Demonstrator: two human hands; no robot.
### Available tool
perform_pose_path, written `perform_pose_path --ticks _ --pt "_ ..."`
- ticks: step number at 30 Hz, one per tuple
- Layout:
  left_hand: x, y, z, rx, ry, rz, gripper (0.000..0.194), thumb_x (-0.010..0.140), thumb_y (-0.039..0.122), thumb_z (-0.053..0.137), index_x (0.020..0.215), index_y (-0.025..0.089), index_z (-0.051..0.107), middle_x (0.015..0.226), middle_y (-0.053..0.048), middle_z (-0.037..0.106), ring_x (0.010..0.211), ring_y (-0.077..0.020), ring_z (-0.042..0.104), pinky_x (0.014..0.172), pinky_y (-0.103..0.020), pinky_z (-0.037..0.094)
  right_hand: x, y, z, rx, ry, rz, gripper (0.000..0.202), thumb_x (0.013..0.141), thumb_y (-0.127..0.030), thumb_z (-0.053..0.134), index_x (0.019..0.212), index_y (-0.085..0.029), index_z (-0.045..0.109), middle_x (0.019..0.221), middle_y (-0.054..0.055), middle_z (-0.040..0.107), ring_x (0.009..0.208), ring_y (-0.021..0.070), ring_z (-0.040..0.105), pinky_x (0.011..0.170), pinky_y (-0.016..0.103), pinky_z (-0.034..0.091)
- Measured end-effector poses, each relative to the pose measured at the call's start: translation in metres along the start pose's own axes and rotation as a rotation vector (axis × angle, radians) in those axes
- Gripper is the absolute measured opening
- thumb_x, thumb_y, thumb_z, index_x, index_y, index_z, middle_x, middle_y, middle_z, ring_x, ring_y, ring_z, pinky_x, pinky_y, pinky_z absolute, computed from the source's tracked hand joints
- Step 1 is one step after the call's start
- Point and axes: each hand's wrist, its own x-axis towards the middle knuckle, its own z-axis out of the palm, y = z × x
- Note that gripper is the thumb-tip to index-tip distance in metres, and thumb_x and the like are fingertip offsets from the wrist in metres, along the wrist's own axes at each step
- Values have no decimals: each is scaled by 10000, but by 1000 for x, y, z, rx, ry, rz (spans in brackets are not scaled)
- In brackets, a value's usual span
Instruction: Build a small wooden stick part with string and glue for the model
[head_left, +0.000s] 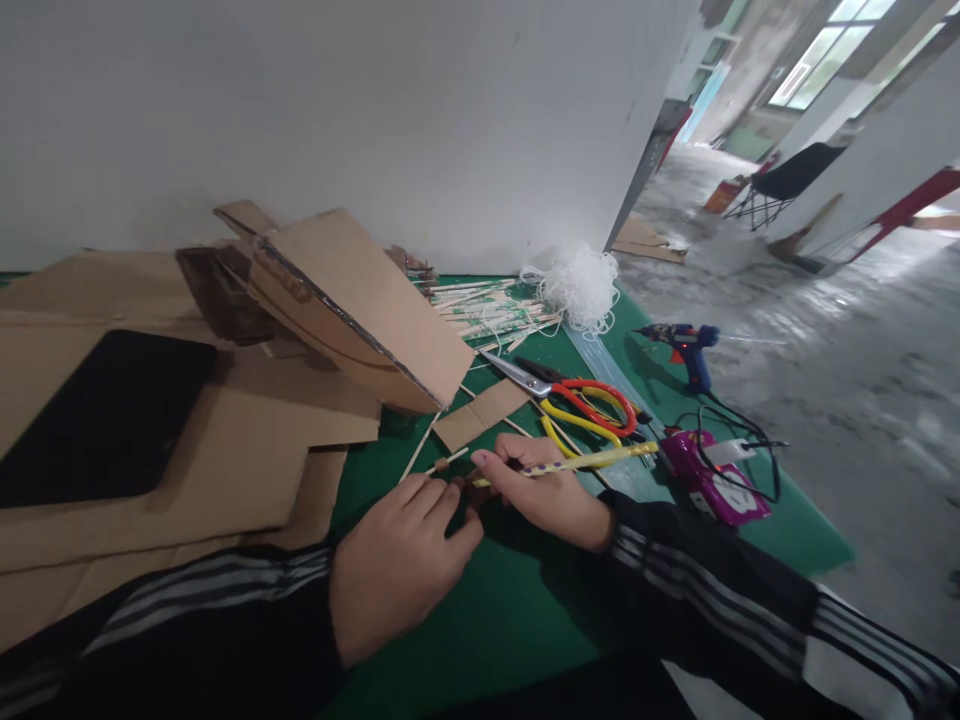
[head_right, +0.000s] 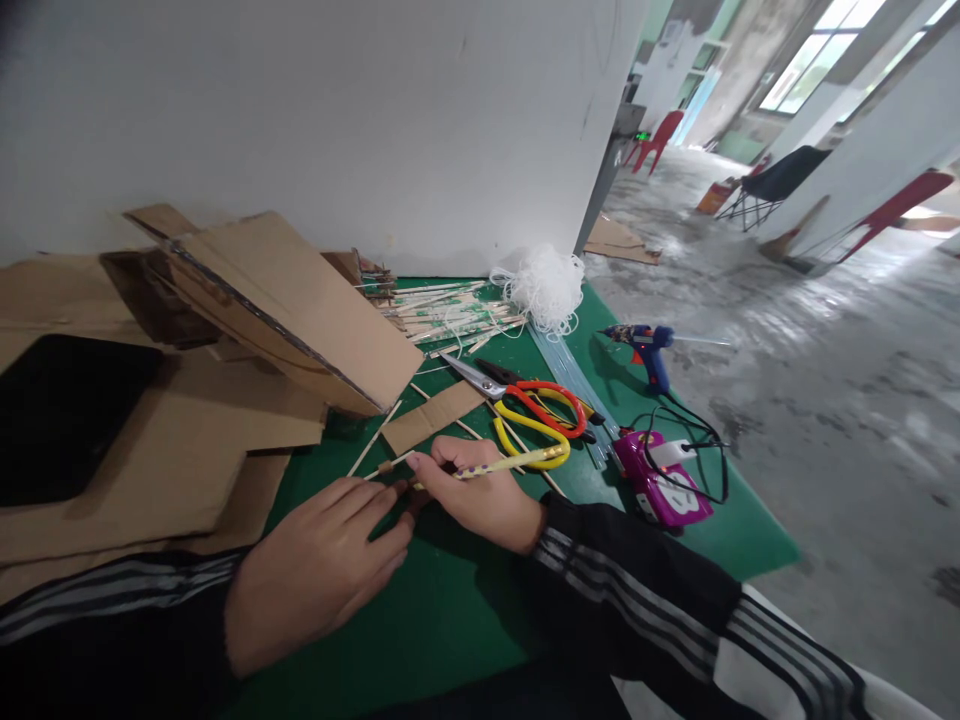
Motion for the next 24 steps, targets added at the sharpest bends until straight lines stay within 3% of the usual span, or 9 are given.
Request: perform_pose_path --ticks 24 --pt "-1 -1 -2 20 -34 4 173 849 223 547 989 157 623 896 -115 672 867 -267 642 788 -439 534 0 2 0 -30 79 -38 400 925 -376 522 589 -182 426 518 -50 444 499 85 423 470 216 288"
